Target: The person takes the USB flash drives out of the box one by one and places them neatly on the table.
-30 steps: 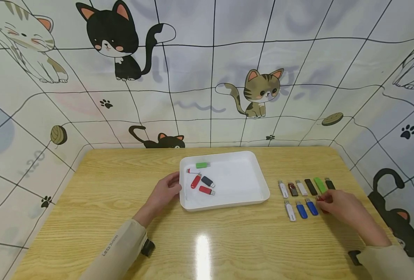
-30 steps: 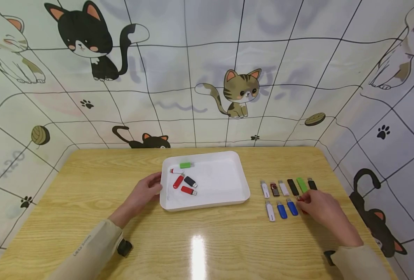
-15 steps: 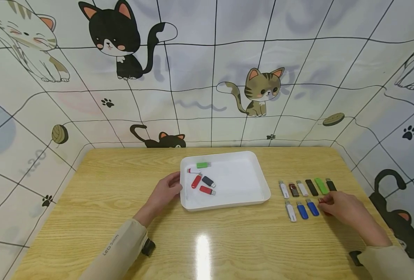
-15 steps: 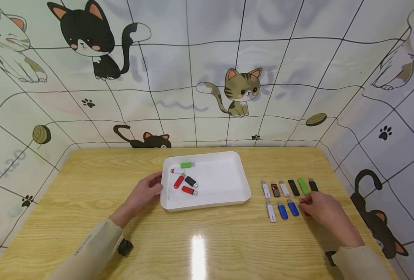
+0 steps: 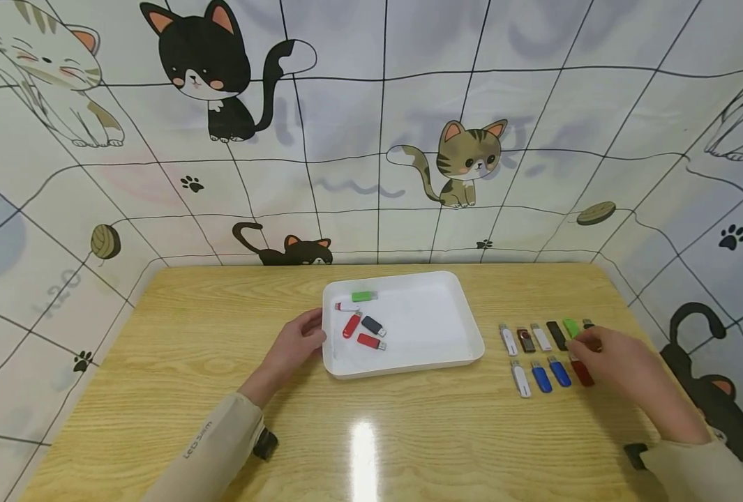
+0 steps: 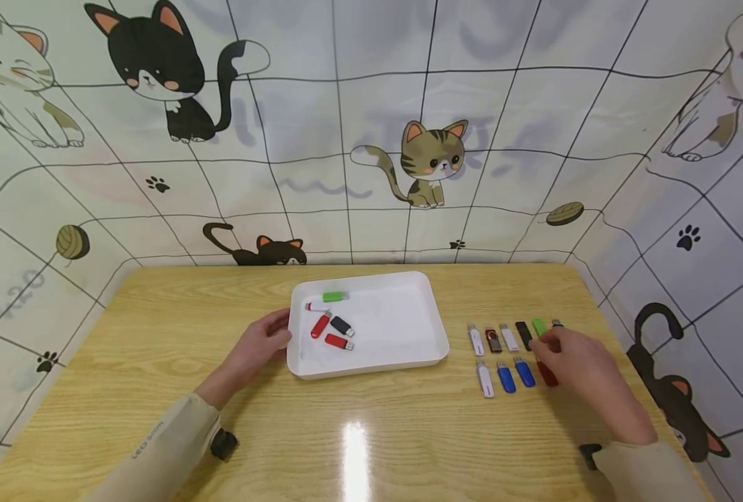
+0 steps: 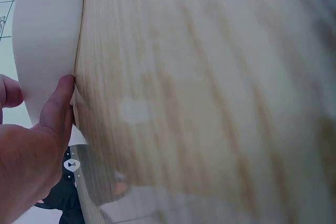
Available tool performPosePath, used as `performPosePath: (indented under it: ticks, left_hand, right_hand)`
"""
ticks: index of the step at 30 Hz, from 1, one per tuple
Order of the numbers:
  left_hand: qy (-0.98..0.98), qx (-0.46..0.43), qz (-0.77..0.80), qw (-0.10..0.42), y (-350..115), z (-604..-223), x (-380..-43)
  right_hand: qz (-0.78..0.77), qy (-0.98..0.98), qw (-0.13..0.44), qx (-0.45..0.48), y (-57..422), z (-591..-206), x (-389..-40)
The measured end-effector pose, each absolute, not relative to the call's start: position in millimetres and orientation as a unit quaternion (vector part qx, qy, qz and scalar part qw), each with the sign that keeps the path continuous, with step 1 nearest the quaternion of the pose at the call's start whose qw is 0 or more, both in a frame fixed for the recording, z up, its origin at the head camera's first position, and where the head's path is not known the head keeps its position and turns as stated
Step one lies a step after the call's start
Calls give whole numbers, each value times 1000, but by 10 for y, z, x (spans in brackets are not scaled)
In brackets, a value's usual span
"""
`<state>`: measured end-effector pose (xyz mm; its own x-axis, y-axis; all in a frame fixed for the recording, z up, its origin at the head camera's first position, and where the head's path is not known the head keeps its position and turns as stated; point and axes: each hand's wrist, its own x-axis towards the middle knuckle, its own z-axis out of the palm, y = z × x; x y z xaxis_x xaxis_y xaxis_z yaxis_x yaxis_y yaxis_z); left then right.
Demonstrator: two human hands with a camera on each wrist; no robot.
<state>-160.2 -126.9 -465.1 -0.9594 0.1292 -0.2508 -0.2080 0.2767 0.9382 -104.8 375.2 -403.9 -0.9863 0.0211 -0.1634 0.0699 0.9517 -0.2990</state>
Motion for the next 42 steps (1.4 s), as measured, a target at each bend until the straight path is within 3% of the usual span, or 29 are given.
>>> performPosePath:
  ticks: [12, 23, 34, 42]
  left_hand:
    - [786, -29, 601, 142, -1279, -4664, -1606]
    - [801, -26, 580, 148, -1250, -4608, -1615]
    - [800, -32, 580, 154, -1240, -4601, -1671]
    - [802, -36, 577, 152, -1229, -4611, -1690]
  right_hand:
    - [-299, 952, 10, -63, 3048, -4073, -1107]
    - [-322, 940, 61, -98, 2603, -4231, -1397]
    - [-328, 937, 112, -30, 2471, -4270, -1761]
    - [-313, 942, 114, -37, 2478, -4314, -1865]
